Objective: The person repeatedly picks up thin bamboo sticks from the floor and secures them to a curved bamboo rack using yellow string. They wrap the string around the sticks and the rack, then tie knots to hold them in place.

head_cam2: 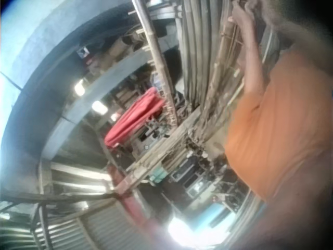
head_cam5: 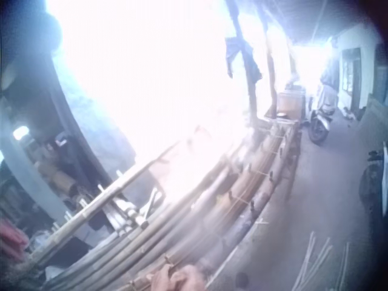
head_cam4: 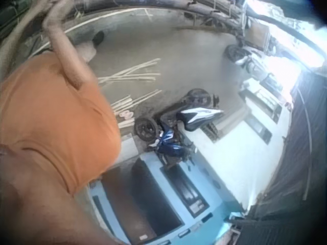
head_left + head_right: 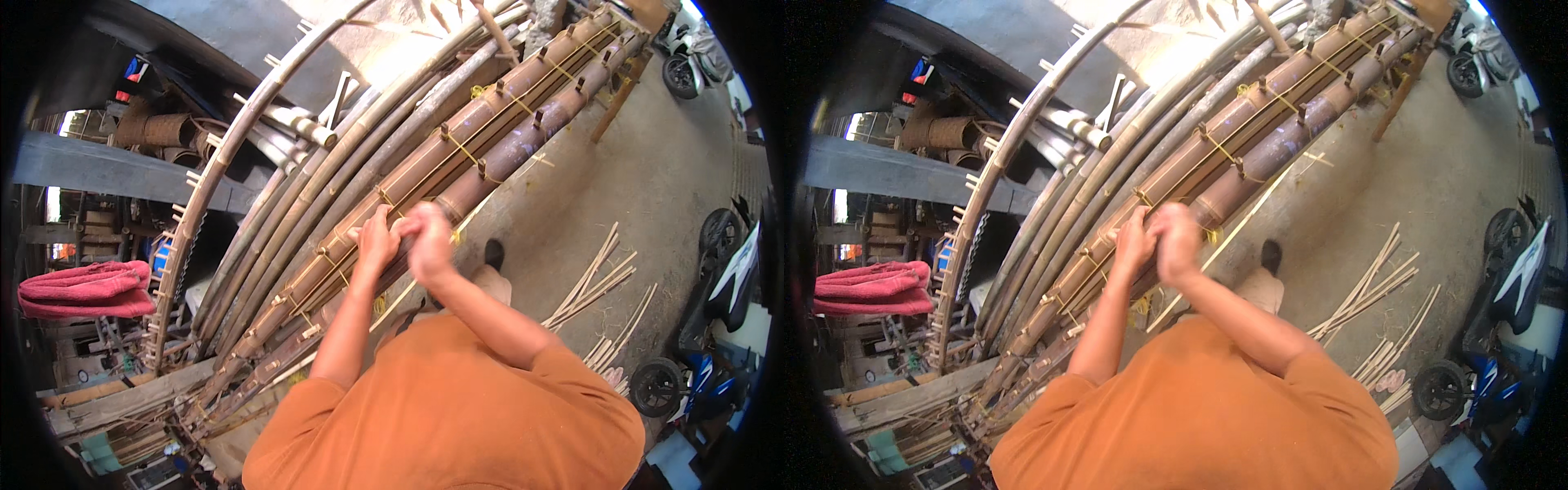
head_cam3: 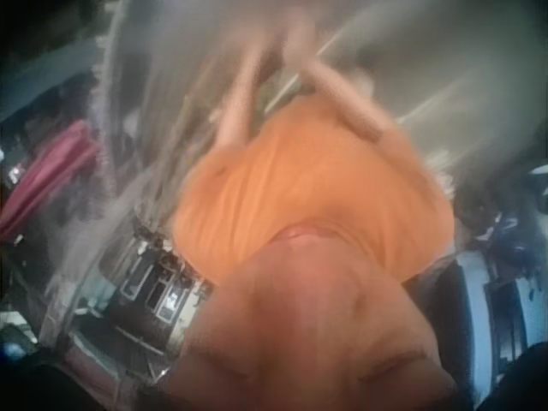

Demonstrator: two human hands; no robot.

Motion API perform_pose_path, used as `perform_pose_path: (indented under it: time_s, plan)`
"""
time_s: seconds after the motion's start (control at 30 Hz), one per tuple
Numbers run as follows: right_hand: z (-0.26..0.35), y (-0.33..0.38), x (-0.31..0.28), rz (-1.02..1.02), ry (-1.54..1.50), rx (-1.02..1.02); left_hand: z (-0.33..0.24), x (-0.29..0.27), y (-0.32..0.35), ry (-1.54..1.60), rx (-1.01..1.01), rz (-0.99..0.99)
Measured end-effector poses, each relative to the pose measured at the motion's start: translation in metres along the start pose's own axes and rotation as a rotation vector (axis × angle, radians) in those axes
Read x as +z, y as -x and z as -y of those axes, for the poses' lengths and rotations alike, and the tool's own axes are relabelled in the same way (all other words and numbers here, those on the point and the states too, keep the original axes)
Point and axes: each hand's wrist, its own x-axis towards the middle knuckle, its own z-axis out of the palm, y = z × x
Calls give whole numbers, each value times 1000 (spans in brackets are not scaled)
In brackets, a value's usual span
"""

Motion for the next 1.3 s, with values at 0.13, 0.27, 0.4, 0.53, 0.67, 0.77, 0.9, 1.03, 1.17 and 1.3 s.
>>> perform_pose_path:
  time_s: [0.13,0.27,0.4,0.53,0.67,0.77,0.9,1.03,1.17,1.3]
  plan:
    - [-13,-48,96,912,1271,-16,43,49,-10,517,150,-275]
    - [-9,-129,70,864,2403,-183,-24,-2,-2,78,-194,-149]
    - [7,-141,66,877,1367,379,-23,-7,-2,142,-225,-155]
    - [78,-42,46,1296,1213,340,-7,-2,2,-8,-140,-188]
    - [33,-1,-53,1165,1428,-278,-6,4,-11,366,-155,-223]
    - [45,5,-39,970,1445,14,-41,-49,-55,818,77,-369]
    - [63,6,-43,675,1237,-17,9,-29,-128,291,-102,-458]
    - [61,2,-145,-193,258,63,58,-6,-135,149,-242,-354]
    - [-34,92,-148,-386,99,533,109,-46,-85,249,-185,-238]
    - [-79,161,-93,35,348,1100,111,-103,38,-39,-259,-194]
